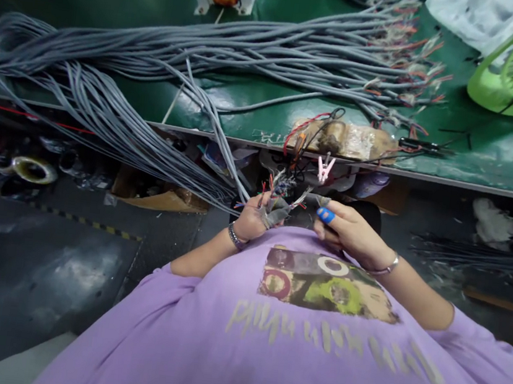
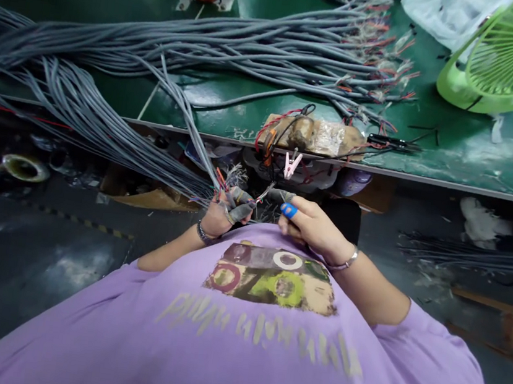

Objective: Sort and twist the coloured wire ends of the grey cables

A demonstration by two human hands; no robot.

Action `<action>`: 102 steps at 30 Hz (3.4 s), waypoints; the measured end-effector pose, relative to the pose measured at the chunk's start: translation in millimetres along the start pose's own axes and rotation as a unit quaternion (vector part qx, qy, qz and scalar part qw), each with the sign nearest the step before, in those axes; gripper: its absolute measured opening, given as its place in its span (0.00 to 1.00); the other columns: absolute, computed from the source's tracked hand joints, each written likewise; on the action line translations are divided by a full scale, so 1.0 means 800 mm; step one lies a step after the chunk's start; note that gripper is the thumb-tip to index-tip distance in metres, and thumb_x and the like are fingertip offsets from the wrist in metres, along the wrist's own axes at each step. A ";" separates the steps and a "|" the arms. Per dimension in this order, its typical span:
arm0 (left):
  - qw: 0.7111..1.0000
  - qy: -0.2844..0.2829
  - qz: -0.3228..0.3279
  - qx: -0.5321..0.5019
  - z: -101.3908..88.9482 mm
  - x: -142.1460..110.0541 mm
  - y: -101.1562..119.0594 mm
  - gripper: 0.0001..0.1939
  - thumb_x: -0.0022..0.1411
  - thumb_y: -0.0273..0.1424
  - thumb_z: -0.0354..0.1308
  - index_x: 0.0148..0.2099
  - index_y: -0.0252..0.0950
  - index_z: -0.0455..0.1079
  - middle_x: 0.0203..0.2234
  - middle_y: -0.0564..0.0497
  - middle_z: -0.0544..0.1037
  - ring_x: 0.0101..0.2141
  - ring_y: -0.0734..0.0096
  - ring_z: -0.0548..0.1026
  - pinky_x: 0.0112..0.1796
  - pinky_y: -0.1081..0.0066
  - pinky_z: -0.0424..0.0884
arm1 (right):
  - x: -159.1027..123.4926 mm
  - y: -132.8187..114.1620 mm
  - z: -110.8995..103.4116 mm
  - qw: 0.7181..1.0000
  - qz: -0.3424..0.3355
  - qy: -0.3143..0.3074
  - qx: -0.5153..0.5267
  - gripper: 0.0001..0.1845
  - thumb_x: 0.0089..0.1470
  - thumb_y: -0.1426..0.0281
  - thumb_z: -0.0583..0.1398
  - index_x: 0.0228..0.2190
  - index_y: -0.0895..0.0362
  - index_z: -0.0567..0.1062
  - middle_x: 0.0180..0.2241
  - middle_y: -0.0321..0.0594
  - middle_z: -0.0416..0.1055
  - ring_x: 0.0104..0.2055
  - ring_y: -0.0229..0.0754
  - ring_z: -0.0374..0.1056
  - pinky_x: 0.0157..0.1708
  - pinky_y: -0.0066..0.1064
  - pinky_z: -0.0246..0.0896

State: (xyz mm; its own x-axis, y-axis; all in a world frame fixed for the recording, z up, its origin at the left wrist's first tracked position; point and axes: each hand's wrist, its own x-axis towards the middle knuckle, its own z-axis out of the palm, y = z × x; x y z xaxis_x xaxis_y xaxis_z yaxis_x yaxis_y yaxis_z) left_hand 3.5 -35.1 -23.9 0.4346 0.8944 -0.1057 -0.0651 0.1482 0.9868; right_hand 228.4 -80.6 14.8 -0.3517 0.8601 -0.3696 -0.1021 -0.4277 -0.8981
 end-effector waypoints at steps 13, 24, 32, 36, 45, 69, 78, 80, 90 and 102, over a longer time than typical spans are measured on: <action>0.995 -0.012 0.033 0.097 -0.005 -0.005 -0.004 0.17 0.45 0.40 0.74 0.30 0.36 0.72 0.27 0.52 0.77 0.30 0.72 0.73 0.31 0.73 0.69 | 0.023 0.007 0.004 0.973 0.092 -0.040 0.210 0.15 0.55 0.63 0.63 0.30 0.54 0.61 0.18 0.25 0.62 0.12 0.24 0.35 0.10 0.20 0.29; 0.999 0.039 -0.011 -0.019 -0.002 -0.016 0.012 0.22 0.51 0.46 0.70 0.31 0.35 0.65 0.15 0.57 0.71 0.15 0.80 0.66 0.18 0.77 0.61 | 0.001 0.017 -0.010 0.982 0.056 -0.026 0.178 0.15 0.56 0.59 0.62 0.36 0.52 0.63 0.17 0.22 0.59 0.12 0.27 0.34 0.10 0.21 0.29; 0.999 0.005 -0.026 0.019 0.001 -0.009 0.008 0.24 0.46 0.45 0.73 0.31 0.34 0.66 0.17 0.57 0.72 0.17 0.79 0.68 0.20 0.76 0.64 | 0.011 -0.001 0.017 0.968 0.081 -0.108 0.210 0.13 0.58 0.62 0.62 0.39 0.53 0.63 0.15 0.21 0.55 0.12 0.27 0.31 0.10 0.20 0.27; 0.999 -0.022 -0.016 0.035 0.000 -0.006 0.007 0.24 0.47 0.46 0.72 0.26 0.34 0.65 0.15 0.56 0.70 0.17 0.80 0.66 0.20 0.76 0.63 | 0.029 0.010 0.020 0.973 0.088 -0.030 0.212 0.16 0.54 0.64 0.63 0.31 0.52 0.59 0.15 0.21 0.54 0.13 0.26 0.33 0.11 0.19 0.30; 0.994 0.001 0.058 -0.089 -0.020 -0.020 -0.002 0.19 0.54 0.46 0.67 0.34 0.35 0.69 0.17 0.56 0.71 0.14 0.80 0.65 0.16 0.78 0.58 | 0.031 0.033 -0.037 0.972 0.008 0.179 0.150 0.16 0.53 0.65 0.62 0.31 0.51 0.57 0.15 0.21 0.54 0.12 0.28 0.38 0.11 0.19 0.33; 0.995 0.007 0.040 -0.096 -0.021 -0.005 -0.005 0.20 0.55 0.47 0.66 0.35 0.34 0.70 0.16 0.57 0.70 0.14 0.82 0.64 0.14 0.80 0.57 | 0.015 0.008 0.029 0.938 -0.268 0.157 -0.154 0.10 0.59 0.63 0.60 0.40 0.56 0.75 0.21 0.33 0.66 0.20 0.34 0.59 0.20 0.26 0.58; 0.996 -0.051 -0.005 -0.071 -0.022 -0.008 0.004 0.23 0.54 0.50 0.66 0.33 0.34 0.67 0.15 0.56 0.70 0.14 0.82 0.64 0.16 0.80 0.58 | 0.047 -0.001 0.032 0.832 -0.401 0.058 -0.378 0.10 0.61 0.71 0.57 0.42 0.57 0.76 0.38 0.45 0.75 0.38 0.42 0.70 0.39 0.34 0.68; 0.994 -0.093 -0.033 -0.048 -0.027 -0.008 0.008 0.24 0.55 0.51 0.65 0.32 0.32 0.68 0.16 0.55 0.71 0.14 0.82 0.64 0.16 0.80 0.58 | 0.050 0.003 0.029 0.880 -0.353 0.017 -0.317 0.09 0.62 0.67 0.57 0.35 0.57 0.76 0.32 0.41 0.72 0.33 0.39 0.67 0.35 0.32 0.65; 0.979 -0.199 -0.032 0.011 -0.024 0.014 0.018 0.24 0.46 0.47 0.73 0.32 0.30 0.76 0.23 0.48 0.77 0.22 0.75 0.73 0.25 0.74 0.70 | 0.057 0.023 -0.005 0.989 0.045 0.092 0.105 0.28 0.46 0.48 0.68 0.24 0.54 0.61 0.16 0.23 0.48 0.16 0.27 0.38 0.14 0.21 0.32; 0.997 -0.040 0.058 -0.023 0.014 0.062 0.020 0.22 0.49 0.44 0.72 0.35 0.30 0.76 0.21 0.51 0.76 0.22 0.78 0.71 0.26 0.75 0.68 | 0.090 0.002 -0.041 0.983 -0.018 0.083 0.161 0.30 0.48 0.41 0.63 0.27 0.58 0.68 0.19 0.30 0.60 0.15 0.25 0.37 0.12 0.20 0.27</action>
State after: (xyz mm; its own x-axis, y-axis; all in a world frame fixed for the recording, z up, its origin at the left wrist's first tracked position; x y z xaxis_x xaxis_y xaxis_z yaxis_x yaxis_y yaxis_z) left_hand 34.0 6.9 -12.0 0.4919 0.8704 0.0204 -0.1601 0.0673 0.9848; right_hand 233.8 -10.6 -21.2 -0.1880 0.8982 -0.3974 -0.4104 -0.4395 -0.7990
